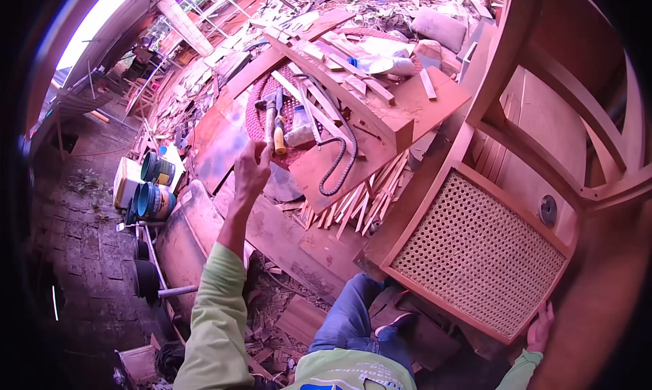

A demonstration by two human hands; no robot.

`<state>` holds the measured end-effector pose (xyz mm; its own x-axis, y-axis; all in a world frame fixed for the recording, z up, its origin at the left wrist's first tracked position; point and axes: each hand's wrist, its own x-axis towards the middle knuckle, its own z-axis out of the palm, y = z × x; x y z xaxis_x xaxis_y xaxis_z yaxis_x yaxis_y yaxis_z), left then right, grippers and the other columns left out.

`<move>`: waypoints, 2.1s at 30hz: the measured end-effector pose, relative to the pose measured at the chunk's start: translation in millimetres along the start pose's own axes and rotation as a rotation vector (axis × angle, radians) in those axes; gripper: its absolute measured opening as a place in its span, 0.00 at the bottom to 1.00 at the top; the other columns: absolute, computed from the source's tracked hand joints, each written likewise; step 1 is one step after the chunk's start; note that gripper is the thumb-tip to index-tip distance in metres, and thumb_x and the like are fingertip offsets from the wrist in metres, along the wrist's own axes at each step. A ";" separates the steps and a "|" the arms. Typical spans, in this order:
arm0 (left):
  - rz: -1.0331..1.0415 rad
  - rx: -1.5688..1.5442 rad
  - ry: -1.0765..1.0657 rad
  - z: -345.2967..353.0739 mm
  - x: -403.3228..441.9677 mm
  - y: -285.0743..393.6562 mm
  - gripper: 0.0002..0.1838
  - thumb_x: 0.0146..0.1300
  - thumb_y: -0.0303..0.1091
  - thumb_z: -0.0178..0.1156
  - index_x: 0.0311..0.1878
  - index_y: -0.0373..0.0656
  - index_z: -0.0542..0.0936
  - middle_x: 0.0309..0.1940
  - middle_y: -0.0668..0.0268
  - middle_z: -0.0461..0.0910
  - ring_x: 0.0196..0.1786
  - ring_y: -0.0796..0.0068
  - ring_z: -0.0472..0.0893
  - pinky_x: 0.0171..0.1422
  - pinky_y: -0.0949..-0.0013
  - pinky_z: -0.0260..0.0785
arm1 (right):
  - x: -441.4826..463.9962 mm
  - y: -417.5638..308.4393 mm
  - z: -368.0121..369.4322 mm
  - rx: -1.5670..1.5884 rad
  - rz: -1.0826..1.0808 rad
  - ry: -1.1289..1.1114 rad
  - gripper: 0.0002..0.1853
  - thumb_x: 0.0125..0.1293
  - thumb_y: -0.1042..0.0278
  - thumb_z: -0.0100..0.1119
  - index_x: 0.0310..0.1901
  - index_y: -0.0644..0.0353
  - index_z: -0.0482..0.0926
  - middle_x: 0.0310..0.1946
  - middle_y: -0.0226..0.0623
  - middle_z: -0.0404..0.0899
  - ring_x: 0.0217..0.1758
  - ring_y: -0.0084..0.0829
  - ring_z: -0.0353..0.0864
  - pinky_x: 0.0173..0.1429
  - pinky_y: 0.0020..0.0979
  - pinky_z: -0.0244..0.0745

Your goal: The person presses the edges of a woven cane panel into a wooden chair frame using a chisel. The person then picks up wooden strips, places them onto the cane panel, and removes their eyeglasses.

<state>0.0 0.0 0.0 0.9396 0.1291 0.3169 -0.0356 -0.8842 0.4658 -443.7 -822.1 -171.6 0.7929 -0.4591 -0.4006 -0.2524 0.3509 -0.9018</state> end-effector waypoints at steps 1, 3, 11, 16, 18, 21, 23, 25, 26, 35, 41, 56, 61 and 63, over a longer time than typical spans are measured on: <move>-0.023 0.085 0.026 9.1 20.1 1.4 0.13 0.77 0.41 0.69 0.54 0.42 0.85 0.44 0.47 0.93 0.44 0.47 0.94 0.51 0.49 0.83 | 4.6 -2.8 1.2 0.018 -0.010 0.000 0.35 0.81 0.61 0.70 0.81 0.66 0.68 0.73 0.40 0.78 0.77 0.34 0.74 0.86 0.39 0.64; -0.021 0.351 -0.088 13.0 44.1 -4.3 0.21 0.79 0.50 0.63 0.61 0.43 0.82 0.43 0.42 0.92 0.45 0.38 0.92 0.53 0.41 0.82 | -39.2 -4.2 7.7 0.014 0.057 0.061 0.34 0.82 0.62 0.70 0.80 0.67 0.68 0.73 0.39 0.78 0.76 0.34 0.75 0.85 0.38 0.65; 0.049 0.587 -0.496 66.6 182.4 -86.1 0.29 0.69 0.57 0.68 0.42 0.34 0.91 0.30 0.47 0.90 0.37 0.48 0.93 0.45 0.46 0.82 | -31.1 10.1 77.5 -0.280 -0.056 0.510 0.20 0.87 0.54 0.62 0.61 0.66 0.85 0.51 0.31 0.87 0.55 0.20 0.82 0.64 0.30 0.78; -0.149 -0.239 -0.564 33.7 169.8 -124.9 0.25 0.76 0.59 0.68 0.37 0.44 0.87 0.20 0.70 0.77 0.23 0.79 0.76 0.26 0.67 0.65 | -35.6 36.6 91.7 -0.236 -0.142 0.609 0.17 0.85 0.55 0.66 0.53 0.63 0.90 0.45 0.24 0.87 0.48 0.16 0.79 0.57 0.27 0.78; -0.292 -0.665 -0.540 8.6 146.9 -127.2 0.23 0.81 0.55 0.65 0.54 0.42 0.86 0.34 0.67 0.83 0.33 0.78 0.81 0.33 0.71 0.71 | -32.4 35.9 91.4 -0.368 -0.151 0.682 0.19 0.84 0.53 0.66 0.51 0.64 0.90 0.40 0.28 0.88 0.45 0.18 0.80 0.53 0.29 0.79; 0.201 -0.356 -0.276 -55.3 78.9 -104.1 0.25 0.86 0.44 0.60 0.76 0.38 0.77 0.59 0.56 0.82 0.49 0.71 0.88 0.45 0.70 0.81 | -35.9 22.5 114.5 -0.587 -0.302 0.732 0.20 0.84 0.53 0.67 0.50 0.67 0.90 0.37 0.35 0.90 0.42 0.21 0.82 0.50 0.32 0.79; 0.392 -0.192 -0.208 -95.1 -8.8 -9.3 0.27 0.85 0.38 0.59 0.80 0.38 0.74 0.61 0.54 0.80 0.50 0.69 0.88 0.47 0.70 0.82 | -25.6 43.4 95.3 -0.602 -0.374 0.762 0.21 0.83 0.53 0.67 0.52 0.68 0.90 0.37 0.41 0.90 0.41 0.24 0.84 0.49 0.34 0.80; 0.143 -0.525 -0.511 -112.2 -77.2 65.0 0.28 0.83 0.34 0.61 0.81 0.39 0.74 0.54 0.57 0.81 0.47 0.72 0.87 0.44 0.73 0.79 | -26.1 38.0 108.5 -0.615 -0.404 0.789 0.21 0.83 0.53 0.67 0.52 0.68 0.90 0.37 0.41 0.90 0.41 0.25 0.84 0.49 0.34 0.80; 0.025 -0.650 -0.709 -108.3 -104.3 97.0 0.28 0.81 0.32 0.62 0.81 0.39 0.74 0.50 0.59 0.82 0.45 0.73 0.86 0.42 0.74 0.77 | -29.8 30.6 111.1 -0.675 -0.319 0.763 0.19 0.84 0.54 0.66 0.51 0.67 0.90 0.36 0.41 0.89 0.41 0.26 0.83 0.49 0.34 0.79; 0.576 -0.409 -1.439 38.3 -154.5 227.9 0.30 0.71 0.19 0.66 0.77 0.41 0.78 0.52 0.54 0.91 0.53 0.64 0.92 0.61 0.63 0.82 | -31.8 43.0 129.0 -0.830 -0.498 0.898 0.20 0.88 0.55 0.57 0.50 0.66 0.88 0.39 0.53 0.88 0.42 0.48 0.87 0.51 0.46 0.80; 0.803 -0.294 -1.531 87.2 -147.4 250.5 0.25 0.70 0.20 0.70 0.69 0.39 0.81 0.53 0.53 0.92 0.52 0.61 0.93 0.59 0.61 0.84 | -42.0 38.7 130.1 -0.737 -0.491 0.863 0.17 0.85 0.58 0.61 0.48 0.66 0.86 0.38 0.50 0.88 0.39 0.47 0.86 0.49 0.41 0.80; 1.012 -0.304 -1.398 119.6 -155.1 240.3 0.30 0.63 0.18 0.76 0.70 0.48 0.87 0.51 0.58 0.89 0.47 0.59 0.94 0.43 0.61 0.87 | -65.8 56.5 128.1 -0.643 -0.431 0.895 0.18 0.85 0.58 0.62 0.51 0.68 0.89 0.35 0.44 0.87 0.38 0.35 0.85 0.50 0.35 0.79; 1.101 -0.324 -1.312 114.3 -143.0 232.4 0.30 0.62 0.19 0.77 0.68 0.47 0.87 0.53 0.55 0.87 0.47 0.56 0.94 0.44 0.59 0.88 | -69.4 55.9 130.3 -0.663 -0.430 0.893 0.16 0.85 0.60 0.64 0.47 0.68 0.85 0.35 0.28 0.78 0.40 0.20 0.75 0.51 0.29 0.74; 1.098 -0.327 -1.298 114.1 -142.5 230.5 0.29 0.62 0.20 0.77 0.68 0.47 0.87 0.53 0.56 0.86 0.48 0.56 0.94 0.43 0.59 0.88 | -69.3 57.9 142.1 -0.663 -0.583 1.104 0.11 0.83 0.64 0.66 0.50 0.65 0.87 0.39 0.31 0.81 0.44 0.24 0.78 0.53 0.30 0.75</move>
<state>-103.3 -273.4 -32.1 0.0653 -0.9839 -0.1661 -0.7024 -0.1636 0.6927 -434.5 -654.0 -173.0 0.1148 -0.9048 0.4102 -0.4992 -0.4095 -0.7636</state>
